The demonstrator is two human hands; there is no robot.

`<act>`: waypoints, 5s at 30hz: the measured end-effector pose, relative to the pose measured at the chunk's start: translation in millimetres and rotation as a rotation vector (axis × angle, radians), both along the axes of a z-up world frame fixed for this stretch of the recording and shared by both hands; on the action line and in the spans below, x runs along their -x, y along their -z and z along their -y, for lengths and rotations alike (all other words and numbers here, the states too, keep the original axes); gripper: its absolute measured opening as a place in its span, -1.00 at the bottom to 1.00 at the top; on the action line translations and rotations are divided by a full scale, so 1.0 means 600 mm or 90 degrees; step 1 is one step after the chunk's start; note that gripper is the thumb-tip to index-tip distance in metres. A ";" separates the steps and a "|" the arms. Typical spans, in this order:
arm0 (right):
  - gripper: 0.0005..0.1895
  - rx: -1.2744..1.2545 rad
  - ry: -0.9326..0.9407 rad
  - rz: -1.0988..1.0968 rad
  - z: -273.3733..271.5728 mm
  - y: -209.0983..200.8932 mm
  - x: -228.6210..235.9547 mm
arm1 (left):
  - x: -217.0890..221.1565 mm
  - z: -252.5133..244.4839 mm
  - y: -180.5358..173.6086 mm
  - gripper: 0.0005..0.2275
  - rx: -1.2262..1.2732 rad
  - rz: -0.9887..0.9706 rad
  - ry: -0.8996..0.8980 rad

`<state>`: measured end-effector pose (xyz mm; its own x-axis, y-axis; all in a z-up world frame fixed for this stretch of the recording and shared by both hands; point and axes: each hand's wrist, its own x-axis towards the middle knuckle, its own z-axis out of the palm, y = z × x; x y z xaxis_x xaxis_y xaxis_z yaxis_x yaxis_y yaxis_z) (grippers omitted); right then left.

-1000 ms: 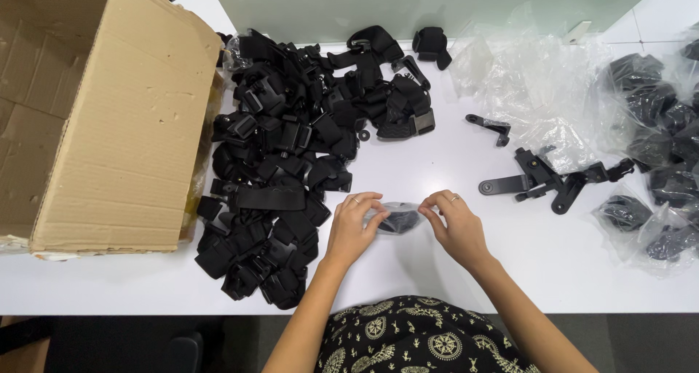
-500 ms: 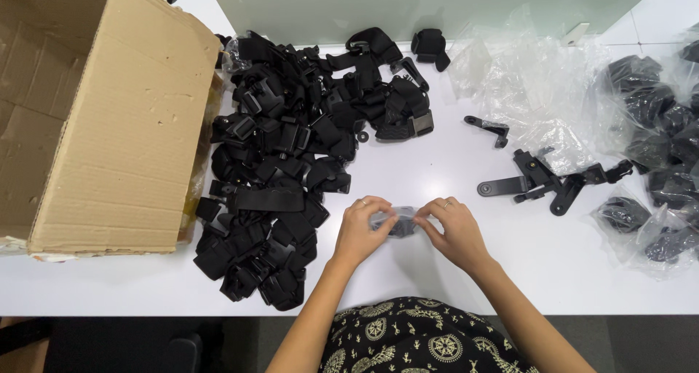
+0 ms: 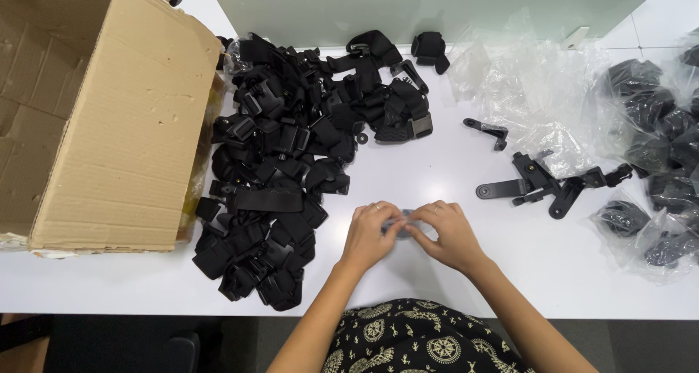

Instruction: The person repeatedly picks up black plastic camera mounts from a pile on a white table, places them into clear plastic bags, and puts the sealed bags into a cardboard box. The process is repeated for multiple units throughout the clip.

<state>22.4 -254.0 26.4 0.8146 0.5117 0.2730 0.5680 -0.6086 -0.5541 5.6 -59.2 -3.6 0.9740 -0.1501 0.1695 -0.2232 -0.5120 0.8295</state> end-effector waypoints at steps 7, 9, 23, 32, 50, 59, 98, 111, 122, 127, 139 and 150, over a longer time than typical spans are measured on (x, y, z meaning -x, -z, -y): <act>-0.94 -0.008 -0.021 -0.056 0.009 -0.004 -0.014 | 0.007 0.005 -0.034 -0.94 -0.031 0.069 -0.022; -0.93 -0.043 -0.014 -0.045 0.012 -0.007 -0.017 | 0.007 0.009 -0.044 -0.91 -0.053 0.105 -0.044; -0.75 -0.108 0.076 0.044 0.069 -0.008 -0.040 | -0.015 0.046 -0.065 -0.72 -0.097 0.077 -0.171; -0.60 0.023 0.015 0.214 0.117 -0.037 -0.075 | -0.013 0.059 -0.084 -0.64 -0.112 0.186 -0.157; -0.79 -0.255 -0.099 0.015 -0.235 -0.222 -0.101 | 0.036 -0.231 -0.212 0.11 0.193 0.147 -0.177; -0.80 -0.425 -0.275 -0.151 -0.481 -0.293 -0.108 | 0.046 -0.441 -0.305 -0.21 0.021 0.248 -0.299; -0.59 -0.047 -0.379 -0.040 -0.731 -0.221 -0.201 | -0.151 -0.821 -0.034 -0.13 -0.392 -0.752 0.097; -0.44 -0.071 -0.328 0.016 -0.714 -0.186 -0.170 | -0.242 -0.871 -0.077 -0.32 -0.456 -0.460 0.147; -0.15 0.009 -0.181 -0.118 -0.467 -0.090 -0.083 | -0.049 -0.636 -0.374 -0.58 -0.282 0.182 -0.260; -0.15 0.108 -0.035 -0.137 -0.259 -0.028 -0.026 | -0.011 -0.435 -0.338 -0.55 -0.152 0.218 -0.214; -0.07 0.227 0.342 -0.348 0.159 0.076 0.096 | -0.088 0.028 0.066 -0.08 -0.214 -0.353 0.094; -0.15 0.148 0.292 -0.126 0.408 0.123 -0.020 | -0.093 0.095 0.142 0.06 -0.292 -0.456 -0.058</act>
<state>34.5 -498.9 -47.1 0.9926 0.1205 0.0137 0.1140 -0.8882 -0.4451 61.4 -116.4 -88.9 0.8349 0.0310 -0.5496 0.3343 -0.8218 0.4615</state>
